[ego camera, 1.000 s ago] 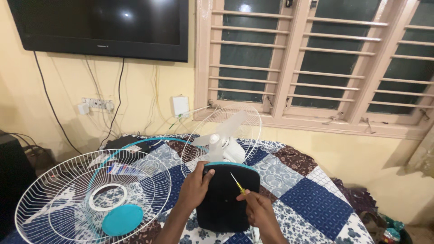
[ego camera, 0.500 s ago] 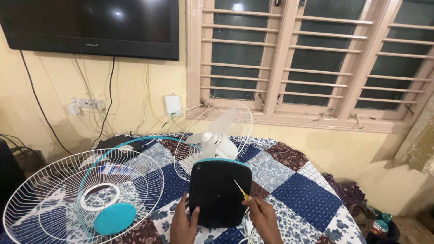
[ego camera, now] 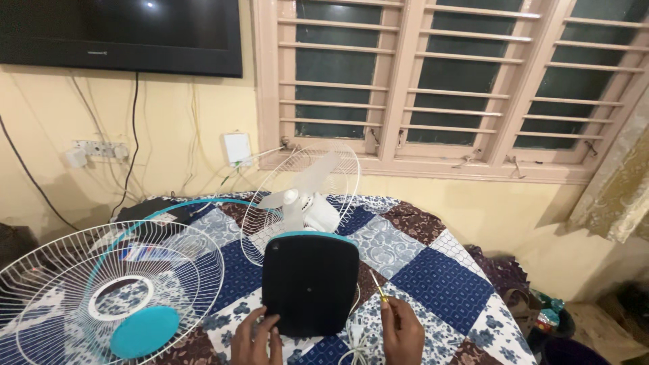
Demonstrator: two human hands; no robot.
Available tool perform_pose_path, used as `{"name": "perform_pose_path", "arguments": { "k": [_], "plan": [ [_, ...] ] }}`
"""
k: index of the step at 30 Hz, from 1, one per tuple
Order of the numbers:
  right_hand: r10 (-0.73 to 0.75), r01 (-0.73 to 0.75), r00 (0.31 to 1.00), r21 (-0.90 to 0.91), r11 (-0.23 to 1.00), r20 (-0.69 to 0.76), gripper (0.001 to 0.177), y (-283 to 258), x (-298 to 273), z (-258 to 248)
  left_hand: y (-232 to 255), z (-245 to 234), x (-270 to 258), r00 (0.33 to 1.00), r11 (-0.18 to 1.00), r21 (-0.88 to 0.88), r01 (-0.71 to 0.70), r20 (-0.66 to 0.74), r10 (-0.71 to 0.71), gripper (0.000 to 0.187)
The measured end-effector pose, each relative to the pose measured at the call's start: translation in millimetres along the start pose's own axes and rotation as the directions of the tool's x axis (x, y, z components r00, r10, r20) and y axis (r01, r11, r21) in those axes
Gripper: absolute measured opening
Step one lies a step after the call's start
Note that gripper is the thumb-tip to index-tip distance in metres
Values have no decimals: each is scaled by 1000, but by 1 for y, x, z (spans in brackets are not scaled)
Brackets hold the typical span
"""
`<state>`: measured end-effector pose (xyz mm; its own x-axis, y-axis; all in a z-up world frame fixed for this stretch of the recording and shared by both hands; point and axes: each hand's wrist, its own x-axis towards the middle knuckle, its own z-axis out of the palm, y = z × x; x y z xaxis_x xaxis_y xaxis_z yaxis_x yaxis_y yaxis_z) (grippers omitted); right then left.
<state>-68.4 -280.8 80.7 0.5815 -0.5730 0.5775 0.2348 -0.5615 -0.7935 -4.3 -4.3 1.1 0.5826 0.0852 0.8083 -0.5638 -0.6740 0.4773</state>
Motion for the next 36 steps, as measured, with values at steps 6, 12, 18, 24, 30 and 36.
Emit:
{"name": "perform_pose_path", "arguments": {
  "k": [6,12,18,24,30,36],
  "plan": [
    [-28,28,999,22,999,-38,22,56,8,-2,36,29,5,985,972,-167,-165,24,171,21],
    [298,-302,949,-21,953,-100,27,114,11,-12,117,49,25,942,887,-435,154,334,0,18],
    [275,-268,956,82,960,-100,28,121,7,-12,167,72,35,860,849,-481,218,506,65,22],
    [326,-324,945,50,945,-27,30,94,9,-15,157,106,22,819,927,-371,55,548,171,38],
    [389,-388,921,-36,921,17,27,69,8,-23,149,112,10,788,922,-349,164,609,90,37],
    [505,-518,845,31,855,175,27,60,25,-28,149,105,20,861,747,-547,378,505,-66,25]
  ]
}}
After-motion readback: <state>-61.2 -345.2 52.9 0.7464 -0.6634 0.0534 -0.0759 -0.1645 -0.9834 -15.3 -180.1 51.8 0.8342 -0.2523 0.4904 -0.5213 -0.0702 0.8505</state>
